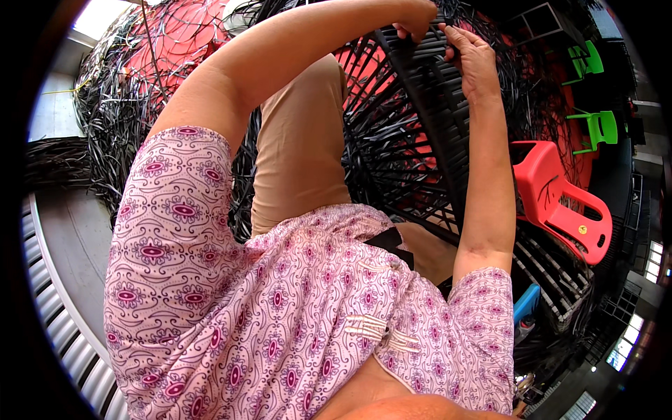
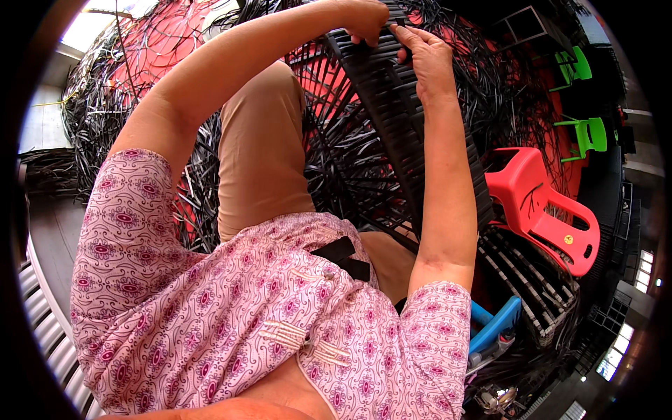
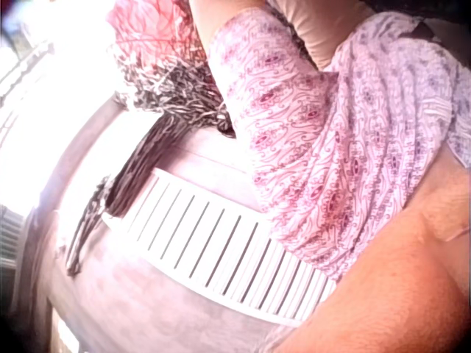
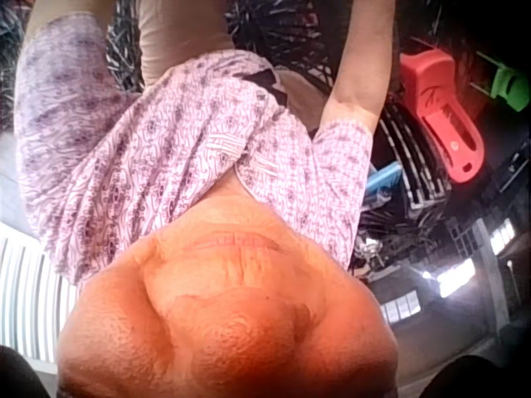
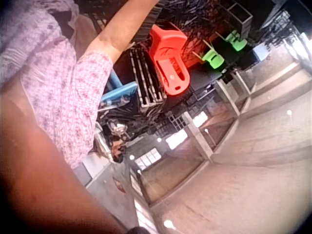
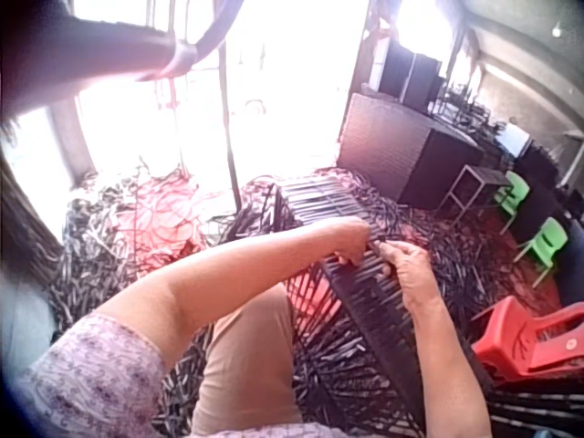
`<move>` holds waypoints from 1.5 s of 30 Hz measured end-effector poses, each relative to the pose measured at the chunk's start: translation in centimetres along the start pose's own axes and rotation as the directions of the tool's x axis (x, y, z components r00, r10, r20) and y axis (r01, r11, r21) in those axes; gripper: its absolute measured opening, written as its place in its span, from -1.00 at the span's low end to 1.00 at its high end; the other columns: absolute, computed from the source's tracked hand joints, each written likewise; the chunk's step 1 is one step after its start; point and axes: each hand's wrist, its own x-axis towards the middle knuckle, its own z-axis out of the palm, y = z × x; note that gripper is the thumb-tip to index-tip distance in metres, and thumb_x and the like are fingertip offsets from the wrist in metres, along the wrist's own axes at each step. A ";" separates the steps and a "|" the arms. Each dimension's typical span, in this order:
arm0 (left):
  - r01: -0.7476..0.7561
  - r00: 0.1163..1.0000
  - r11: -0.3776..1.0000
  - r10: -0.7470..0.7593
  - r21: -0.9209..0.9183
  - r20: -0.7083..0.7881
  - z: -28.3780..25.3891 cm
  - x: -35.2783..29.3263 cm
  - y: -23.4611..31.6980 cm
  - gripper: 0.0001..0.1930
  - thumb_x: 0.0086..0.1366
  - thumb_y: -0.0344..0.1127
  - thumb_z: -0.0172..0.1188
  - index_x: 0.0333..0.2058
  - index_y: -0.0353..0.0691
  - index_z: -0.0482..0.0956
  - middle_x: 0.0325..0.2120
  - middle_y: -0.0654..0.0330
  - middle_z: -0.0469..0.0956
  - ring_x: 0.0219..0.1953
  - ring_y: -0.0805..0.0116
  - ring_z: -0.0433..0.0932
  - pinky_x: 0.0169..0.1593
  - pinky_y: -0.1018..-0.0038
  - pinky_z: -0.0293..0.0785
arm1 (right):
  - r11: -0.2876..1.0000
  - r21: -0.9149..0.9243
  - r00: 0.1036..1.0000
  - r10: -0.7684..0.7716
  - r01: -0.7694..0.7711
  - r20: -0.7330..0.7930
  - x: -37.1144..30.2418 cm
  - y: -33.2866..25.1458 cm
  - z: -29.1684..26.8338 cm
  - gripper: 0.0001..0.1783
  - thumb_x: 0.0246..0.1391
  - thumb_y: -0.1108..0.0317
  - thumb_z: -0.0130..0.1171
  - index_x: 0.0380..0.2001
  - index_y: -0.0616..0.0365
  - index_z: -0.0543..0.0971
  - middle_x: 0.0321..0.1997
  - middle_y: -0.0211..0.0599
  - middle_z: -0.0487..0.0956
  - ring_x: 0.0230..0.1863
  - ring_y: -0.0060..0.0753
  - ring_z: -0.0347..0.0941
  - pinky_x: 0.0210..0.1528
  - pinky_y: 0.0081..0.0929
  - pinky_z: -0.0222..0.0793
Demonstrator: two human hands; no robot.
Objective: The person sits on the floor and weaves a black plastic strip into the rim of a large black basket. They repeatedly thread the strip through the vertical spokes, pull it tight, and adjust the weave to secure the edge.
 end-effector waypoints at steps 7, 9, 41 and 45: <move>0.087 0.995 0.994 -0.084 -0.060 0.055 0.0 -0.1 -0.3 -0.77 0.15 -0.08 0.30 -0.51 -0.09 0.75 -0.60 0.30 0.69 -0.51 0.42 0.68 -0.42 0.40 0.61 | 0.999 0.041 1.000 0.001 0.000 -0.013 0.1 0.2 0.2 -0.73 0.15 0.29 0.40 -0.19 0.27 0.72 -0.39 -0.50 0.64 -0.53 -0.73 0.38 -0.45 -0.73 0.28; 0.054 0.998 0.998 -0.053 -0.037 0.036 -0.2 -0.8 -0.2 -0.76 0.16 -0.07 0.30 -0.51 -0.09 0.75 -0.60 0.30 0.69 -0.52 0.41 0.68 -0.42 0.40 0.60 | 0.999 0.044 1.000 -0.004 0.005 -0.011 0.1 0.2 0.2 -0.73 0.16 0.29 0.40 -0.18 0.27 0.72 -0.39 -0.50 0.65 -0.53 -0.73 0.38 -0.44 -0.73 0.28; -0.307 0.929 0.813 0.369 0.495 -0.031 2.9 3.7 -6.8 -0.73 0.20 -0.04 0.26 -0.50 -0.07 0.75 -0.61 0.29 0.68 -0.50 0.32 0.67 -0.36 0.34 0.59 | 0.998 0.060 0.999 -0.024 0.023 0.021 0.7 0.2 1.6 -0.75 0.18 0.30 0.37 -0.18 0.26 0.73 -0.39 -0.52 0.65 -0.51 -0.73 0.35 -0.42 -0.72 0.29; -0.065 0.998 0.995 0.063 0.075 0.026 0.7 2.2 -1.8 -0.76 0.19 -0.07 0.25 -0.49 -0.06 0.77 -0.54 0.26 0.70 -0.47 0.27 0.68 -0.34 0.31 0.60 | 1.000 0.011 0.998 0.019 -0.018 -0.054 0.2 0.6 0.0 -0.76 0.23 0.29 0.33 -0.11 0.20 0.72 -0.47 -0.66 0.46 -0.50 -0.77 0.31 -0.41 -0.75 0.26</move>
